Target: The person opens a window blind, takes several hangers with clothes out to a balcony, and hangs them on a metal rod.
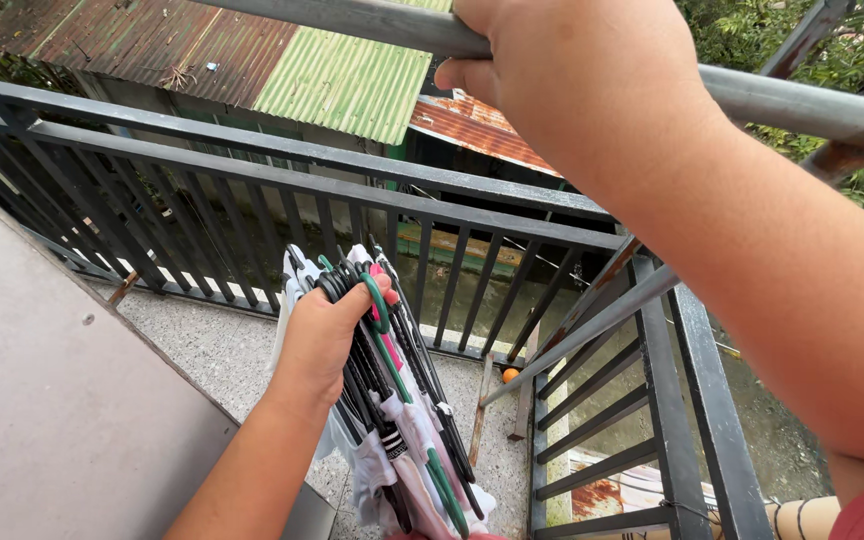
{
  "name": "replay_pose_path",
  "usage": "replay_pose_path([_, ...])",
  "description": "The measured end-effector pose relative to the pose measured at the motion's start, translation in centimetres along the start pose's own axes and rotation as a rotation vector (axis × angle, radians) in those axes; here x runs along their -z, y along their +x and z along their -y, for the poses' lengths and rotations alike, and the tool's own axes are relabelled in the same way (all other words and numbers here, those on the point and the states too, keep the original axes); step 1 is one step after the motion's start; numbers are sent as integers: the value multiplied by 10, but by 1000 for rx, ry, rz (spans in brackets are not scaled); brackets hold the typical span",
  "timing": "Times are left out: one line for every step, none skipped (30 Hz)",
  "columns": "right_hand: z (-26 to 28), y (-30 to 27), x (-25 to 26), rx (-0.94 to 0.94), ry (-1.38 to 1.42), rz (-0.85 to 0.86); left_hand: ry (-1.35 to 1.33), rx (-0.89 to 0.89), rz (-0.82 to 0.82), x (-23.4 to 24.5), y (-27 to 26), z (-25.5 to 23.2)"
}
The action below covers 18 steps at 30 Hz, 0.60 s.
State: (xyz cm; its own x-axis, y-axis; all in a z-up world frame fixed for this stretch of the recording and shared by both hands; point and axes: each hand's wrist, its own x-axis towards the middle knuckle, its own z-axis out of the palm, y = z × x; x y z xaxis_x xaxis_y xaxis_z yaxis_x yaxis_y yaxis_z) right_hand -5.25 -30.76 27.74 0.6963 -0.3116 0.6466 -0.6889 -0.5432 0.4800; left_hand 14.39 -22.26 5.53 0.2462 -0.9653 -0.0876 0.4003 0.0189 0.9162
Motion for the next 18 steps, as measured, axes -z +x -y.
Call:
replay_pose_path([4, 2, 1, -9, 2, 19, 4, -20, 2, -2, 1, -1])
replay_pose_path([7, 11, -3, -31, -2, 30, 8, -41, 4, -3, 2, -2])
replay_pose_path([10, 20, -11, -57, -2, 52, 1, -38, 10, -3, 0, 0])
replay_pose_path([10, 25, -19, -82, -1, 75, -7, -35, 15, -3, -1, 1])
replay_pose_path([9, 28, -26, -65, 15, 27, -14, -41, 24, -3, -1, -1])
replay_pose_path([7, 29, -36, -47, 31, -22, -7, -50, 27, -2, -3, -1])
replay_pose_path([4, 29, -47, -26, 49, -71, -2, -60, 28, -1, -5, 0])
replay_pose_path([-3, 27, -58, -57, 34, -45, 4, -70, 28, -1, -7, 1])
replay_pose_path([-13, 23, -67, -89, 21, -19, 12, -65, 19, 0, -8, 0])
replay_pose_path([-23, 22, -76, -121, 7, 8, 21, -60, 10, 0, -10, -1])
replay_pose_path([-34, 22, -85, -107, 23, 15, 29, -58, -1, 0, -10, -2])
replay_pose_path([-45, 24, -95, -94, 39, 23, 39, -44, -12, 0, -9, -3])
replay_pose_path([-55, 21, -106, -84, 56, 41, 49, -19, -21, 1, -10, -2])
replay_pose_path([-65, 23, -117, -84, 59, 67, 59, 5, -30, 2, -11, 1])
replay_pose_path([-75, 27, -127, -90, 60, 93, 61, 6, -42, 3, -11, 2])
replay_pose_path([-83, 26, -135, -95, 61, 119, 62, 7, -53, 3, -11, 4])
replay_pose_path([-91, 23, -143, -142, 134, 142, 64, 5, -64, 5, -9, 5])
replay_pose_path([-98, 21, -150, -189, 206, 165, 65, 14, -69, 7, -7, 6])
